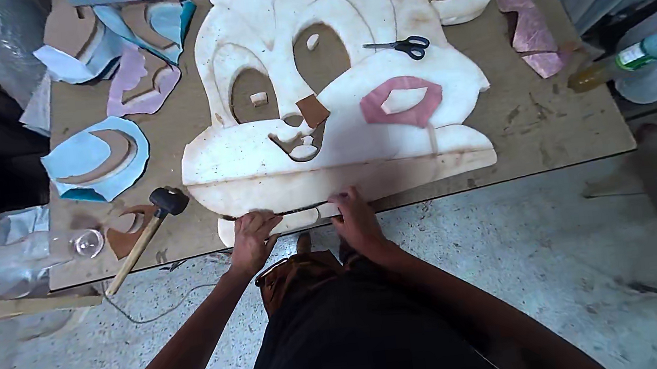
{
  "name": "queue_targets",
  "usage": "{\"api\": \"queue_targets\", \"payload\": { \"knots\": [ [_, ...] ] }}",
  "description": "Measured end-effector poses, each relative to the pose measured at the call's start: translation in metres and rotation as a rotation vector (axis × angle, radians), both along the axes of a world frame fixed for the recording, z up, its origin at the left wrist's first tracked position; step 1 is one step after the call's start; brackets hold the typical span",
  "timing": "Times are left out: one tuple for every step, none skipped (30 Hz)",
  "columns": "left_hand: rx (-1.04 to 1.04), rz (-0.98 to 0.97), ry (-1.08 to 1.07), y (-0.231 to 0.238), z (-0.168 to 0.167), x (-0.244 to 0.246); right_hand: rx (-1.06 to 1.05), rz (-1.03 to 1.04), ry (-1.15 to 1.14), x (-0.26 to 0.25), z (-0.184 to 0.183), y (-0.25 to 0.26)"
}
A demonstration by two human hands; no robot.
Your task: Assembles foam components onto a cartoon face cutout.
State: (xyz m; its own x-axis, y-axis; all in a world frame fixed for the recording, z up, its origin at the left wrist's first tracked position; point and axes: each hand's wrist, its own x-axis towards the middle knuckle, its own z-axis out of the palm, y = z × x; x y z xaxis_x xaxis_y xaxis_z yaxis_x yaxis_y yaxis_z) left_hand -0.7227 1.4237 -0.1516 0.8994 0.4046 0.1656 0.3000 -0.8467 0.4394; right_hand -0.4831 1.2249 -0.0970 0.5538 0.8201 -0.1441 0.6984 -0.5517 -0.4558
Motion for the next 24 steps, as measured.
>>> {"api": "queue_targets", "payload": {
  "knots": [
    [0.007,-0.015,-0.009,0.001,-0.002,0.002,-0.015,-0.025,-0.011,-0.001,0.000,-0.004],
    [0.014,-0.027,-0.013,0.001,-0.004,0.005,-0.030,-0.044,-0.018,0.000,-0.002,-0.007],
    [0.018,-0.032,-0.019,0.001,-0.007,0.007,-0.035,-0.064,-0.020,0.002,-0.006,-0.011],
    [0.017,-0.032,-0.022,0.001,-0.008,0.009,-0.024,-0.083,-0.016,0.002,-0.010,-0.013],
    [0.017,-0.028,-0.024,0.001,-0.008,0.010,-0.007,-0.101,-0.013,0.002,-0.014,-0.014],
    [0.013,-0.023,-0.025,0.001,-0.006,0.011,0.012,-0.117,-0.012,0.001,-0.017,-0.013],
    [0.009,-0.017,-0.022,0.000,-0.005,0.011,0.029,-0.129,-0.023,-0.001,-0.019,-0.012],
    [0.010,-0.012,-0.021,0.000,-0.005,0.010,0.035,-0.135,-0.036,-0.002,-0.019,-0.010],
    [0.015,-0.009,-0.020,0.001,-0.006,0.008,0.018,-0.133,-0.042,-0.003,-0.017,-0.008],
    [0.020,-0.008,-0.020,0.002,-0.006,0.007,-0.014,-0.125,-0.034,-0.003,-0.014,-0.007],
    [0.020,-0.009,-0.020,0.002,-0.006,0.005,-0.052,-0.116,-0.016,-0.004,-0.009,-0.007],
    [0.015,-0.012,-0.021,0.001,-0.006,0.004,-0.074,-0.106,0.003,-0.003,-0.003,-0.008],
    [0.011,-0.018,-0.021,0.001,-0.007,0.003,-0.080,-0.098,0.016,-0.003,0.001,-0.010],
    [0.008,-0.023,-0.020,0.001,-0.007,0.003,-0.070,-0.086,0.034,-0.002,0.004,-0.012],
    [0.009,-0.026,-0.021,0.002,-0.007,0.003,-0.056,-0.066,0.064,-0.001,0.005,-0.015],
    [0.010,-0.024,-0.028,0.003,-0.007,0.003,-0.050,-0.037,0.097,-0.002,0.006,-0.018],
    [0.010,-0.020,-0.032,0.004,-0.007,0.001,-0.053,-0.009,0.133,-0.005,0.005,-0.020],
    [0.008,-0.013,-0.034,0.005,-0.006,-0.001,-0.067,0.012,0.170,-0.009,0.006,-0.022],
    [0.007,-0.008,-0.034,0.005,-0.005,-0.002,-0.089,0.025,0.203,-0.013,0.007,-0.023],
    [0.008,-0.006,-0.032,0.005,-0.004,-0.002,-0.112,0.031,0.229,-0.016,0.009,-0.026],
    [0.009,-0.006,-0.026,0.004,-0.004,-0.001,-0.137,0.030,0.245,-0.019,0.010,-0.029],
    [0.010,-0.005,-0.020,0.003,-0.004,0.001,-0.162,0.020,0.255,-0.021,0.011,-0.034],
    [0.011,-0.004,-0.020,0.002,-0.004,0.004,-0.184,-0.002,0.266,-0.021,0.012,-0.038],
    [0.015,-0.002,-0.020,0.002,-0.004,0.007,-0.201,-0.035,0.286,-0.019,0.012,-0.043]
  ]
}}
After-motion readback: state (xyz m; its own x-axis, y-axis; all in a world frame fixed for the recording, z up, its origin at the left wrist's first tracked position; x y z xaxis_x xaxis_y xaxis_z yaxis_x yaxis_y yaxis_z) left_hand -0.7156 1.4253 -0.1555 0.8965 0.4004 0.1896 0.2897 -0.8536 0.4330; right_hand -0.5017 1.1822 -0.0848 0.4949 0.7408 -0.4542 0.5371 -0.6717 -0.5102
